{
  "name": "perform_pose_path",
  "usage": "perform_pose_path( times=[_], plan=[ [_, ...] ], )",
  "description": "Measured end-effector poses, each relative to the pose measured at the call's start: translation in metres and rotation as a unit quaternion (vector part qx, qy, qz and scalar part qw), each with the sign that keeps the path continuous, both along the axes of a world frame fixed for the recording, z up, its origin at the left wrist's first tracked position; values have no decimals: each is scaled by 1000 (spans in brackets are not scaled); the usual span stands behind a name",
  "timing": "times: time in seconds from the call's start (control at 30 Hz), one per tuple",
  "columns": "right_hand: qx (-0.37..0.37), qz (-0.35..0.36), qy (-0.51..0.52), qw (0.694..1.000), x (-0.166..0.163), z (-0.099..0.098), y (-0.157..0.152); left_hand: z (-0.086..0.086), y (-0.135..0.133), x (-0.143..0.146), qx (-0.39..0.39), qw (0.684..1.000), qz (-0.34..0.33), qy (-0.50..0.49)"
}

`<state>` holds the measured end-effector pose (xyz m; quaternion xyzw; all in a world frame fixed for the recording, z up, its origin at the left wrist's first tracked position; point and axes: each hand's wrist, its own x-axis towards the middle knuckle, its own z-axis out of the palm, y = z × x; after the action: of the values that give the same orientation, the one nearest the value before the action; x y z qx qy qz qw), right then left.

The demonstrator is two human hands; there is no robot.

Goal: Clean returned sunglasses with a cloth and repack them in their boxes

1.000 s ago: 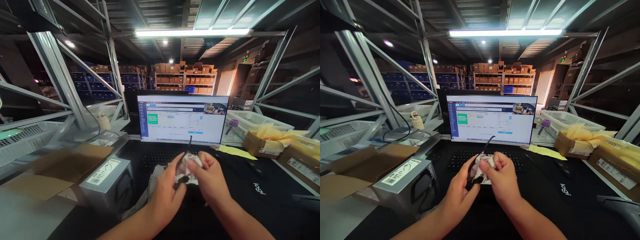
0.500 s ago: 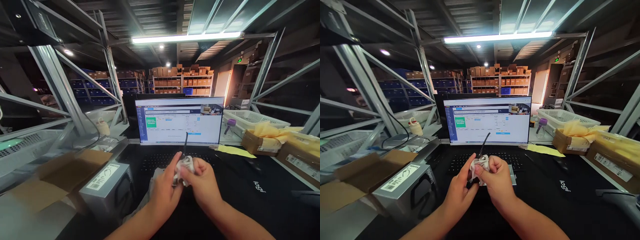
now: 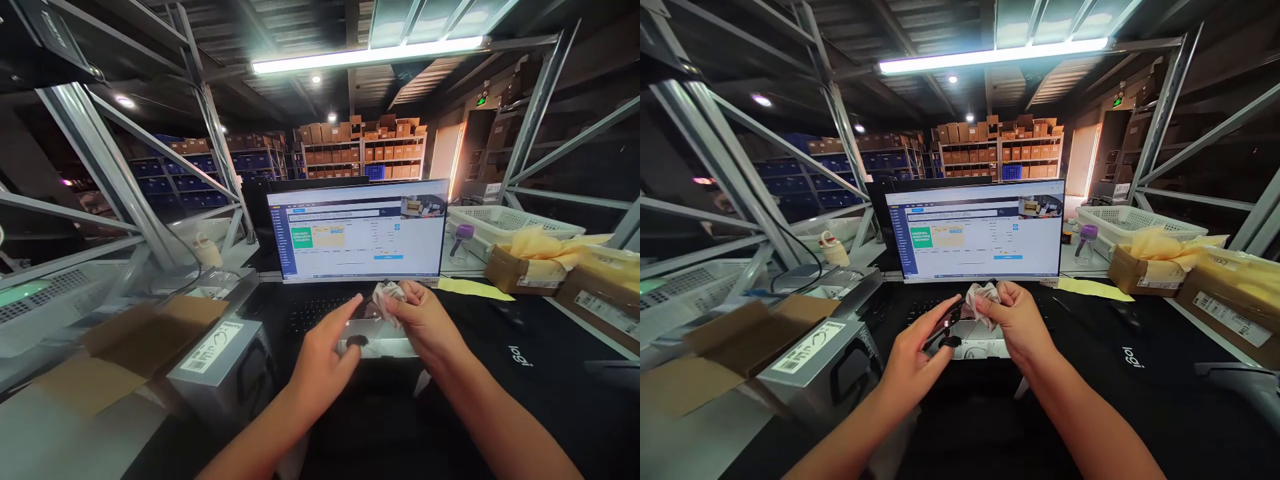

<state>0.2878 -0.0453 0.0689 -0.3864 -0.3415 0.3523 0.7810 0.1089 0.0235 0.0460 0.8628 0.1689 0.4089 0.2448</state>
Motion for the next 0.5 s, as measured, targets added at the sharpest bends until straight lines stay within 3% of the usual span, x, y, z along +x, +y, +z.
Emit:
perform_pose_path(
  times=[0.1,0.17,0.23,0.27,0.37,0.5],
  plan=[
    [22,-96,-53,994,29,2,-8,8,5,-4,1,999,26,-23],
    [50,-192,-94,976,43,4,-17,12,8,-7,18,1000,1,-14],
    [79,-236,-191,950,49,7,-25,16,9,-10,38,998,-43,19],
    [88,-218,-254,938,47,8,-28,18,8,-11,45,996,-61,35],
    [64,-78,-405,909,37,10,-30,21,5,-12,56,994,-76,52],
    [-28,21,-448,894,33,10,-30,23,2,-10,59,998,-25,-10]
  ],
)
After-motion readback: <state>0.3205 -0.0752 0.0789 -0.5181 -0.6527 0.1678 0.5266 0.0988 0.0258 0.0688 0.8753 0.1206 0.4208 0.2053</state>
